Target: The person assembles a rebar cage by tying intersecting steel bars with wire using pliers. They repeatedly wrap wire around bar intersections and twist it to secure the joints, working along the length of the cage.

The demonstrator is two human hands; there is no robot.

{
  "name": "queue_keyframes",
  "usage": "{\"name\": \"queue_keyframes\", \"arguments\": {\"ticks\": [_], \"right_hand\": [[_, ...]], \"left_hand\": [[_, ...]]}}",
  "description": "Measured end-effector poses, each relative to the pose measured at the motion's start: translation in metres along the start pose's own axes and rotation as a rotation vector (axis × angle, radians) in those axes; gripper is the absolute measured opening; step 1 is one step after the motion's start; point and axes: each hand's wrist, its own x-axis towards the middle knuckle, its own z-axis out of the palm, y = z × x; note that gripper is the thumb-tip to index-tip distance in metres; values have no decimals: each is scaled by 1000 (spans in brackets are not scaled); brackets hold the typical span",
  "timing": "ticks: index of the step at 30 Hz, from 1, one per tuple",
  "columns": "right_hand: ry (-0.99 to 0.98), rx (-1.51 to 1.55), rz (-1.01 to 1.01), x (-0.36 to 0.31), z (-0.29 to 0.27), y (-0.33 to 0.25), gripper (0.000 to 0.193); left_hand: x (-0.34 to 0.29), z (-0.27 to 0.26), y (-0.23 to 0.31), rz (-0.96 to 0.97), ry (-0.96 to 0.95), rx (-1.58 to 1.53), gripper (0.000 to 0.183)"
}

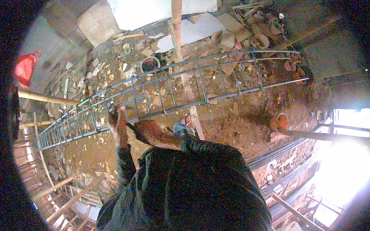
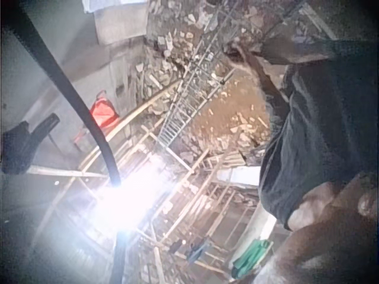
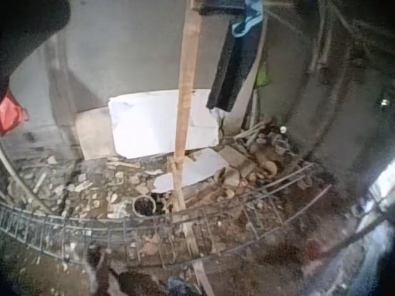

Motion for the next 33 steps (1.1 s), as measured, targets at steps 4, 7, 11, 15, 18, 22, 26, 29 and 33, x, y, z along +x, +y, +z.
{"name": "queue_keyframes", "arguments": {"ticks": [4, 7, 11, 15, 18, 22, 26, 29, 33], "right_hand": [[456, 99, -220, -10, -51, -30, 29], [492, 184, -173, -21, -91, -52, 25], [406, 251, -102, -49, -145, -65, 33], [480, 235, -103, -98, -198, -64, 32], [566, 124, -33, -137, -229, -61, 38], [574, 244, 175, -180, -243, -60, 51], [785, 1015, 447, -231, -237, -60, 41], [823, 743, 481, -262, -238, -35, 47], [616, 276, 703, -293, -235, 14, 38]], "left_hand": [[-10, 1, 83, 99, 43, 9, 43], [-36, 12, 138, 208, -11, 44, 70], [-45, 27, 183, 406, -175, 279, 82], [-31, 61, 167, 394, -287, 57, 107], [-49, 90, 145, 193, -621, -172, 108], [-71, 139, 140, 637, -1012, 43, 86], [-99, 173, 124, 517, -943, -150, 64], [-119, 190, 73, -198, -777, -228, 58], [-120, 207, -9, -704, -882, -161, 54]]}}
